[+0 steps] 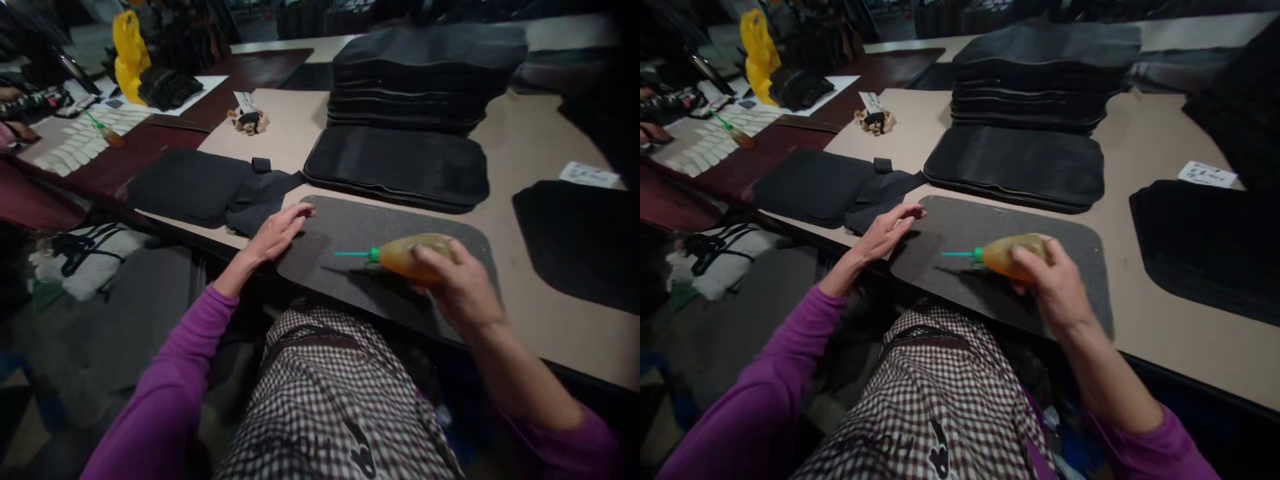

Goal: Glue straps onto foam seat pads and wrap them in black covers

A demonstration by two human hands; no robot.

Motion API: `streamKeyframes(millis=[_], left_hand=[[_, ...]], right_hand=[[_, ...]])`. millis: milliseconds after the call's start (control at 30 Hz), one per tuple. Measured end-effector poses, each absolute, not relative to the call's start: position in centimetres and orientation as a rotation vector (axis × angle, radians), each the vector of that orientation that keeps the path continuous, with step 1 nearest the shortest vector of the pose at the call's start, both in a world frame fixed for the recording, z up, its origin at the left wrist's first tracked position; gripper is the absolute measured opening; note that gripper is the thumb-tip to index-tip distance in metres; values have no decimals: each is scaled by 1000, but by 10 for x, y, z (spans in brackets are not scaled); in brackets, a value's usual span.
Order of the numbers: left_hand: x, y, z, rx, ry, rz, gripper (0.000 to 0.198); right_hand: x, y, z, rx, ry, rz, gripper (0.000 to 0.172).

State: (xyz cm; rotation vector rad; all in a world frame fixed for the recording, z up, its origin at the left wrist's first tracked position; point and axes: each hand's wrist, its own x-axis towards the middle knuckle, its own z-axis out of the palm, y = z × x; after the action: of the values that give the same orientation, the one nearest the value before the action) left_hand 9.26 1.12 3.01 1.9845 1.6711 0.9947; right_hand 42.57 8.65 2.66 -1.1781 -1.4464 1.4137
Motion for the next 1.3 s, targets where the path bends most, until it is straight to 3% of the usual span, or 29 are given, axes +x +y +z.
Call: streamKeyframes(millis=[167,300,1000,1300], left_hand=[[77,44,29,2337,1563,257,42],[76,53,30,2423,1533,48,47],[78,49,28,2377,1601,62,52],[82,45,33,2362,1610,43,55]], right_hand=[[356,55,17,-1036,-1817,1320,60],[319,53,8,-946,-1929,927,57],[337,25,3,-742,-2054,801,46],[358,21,5,-682,-2120,975,46]])
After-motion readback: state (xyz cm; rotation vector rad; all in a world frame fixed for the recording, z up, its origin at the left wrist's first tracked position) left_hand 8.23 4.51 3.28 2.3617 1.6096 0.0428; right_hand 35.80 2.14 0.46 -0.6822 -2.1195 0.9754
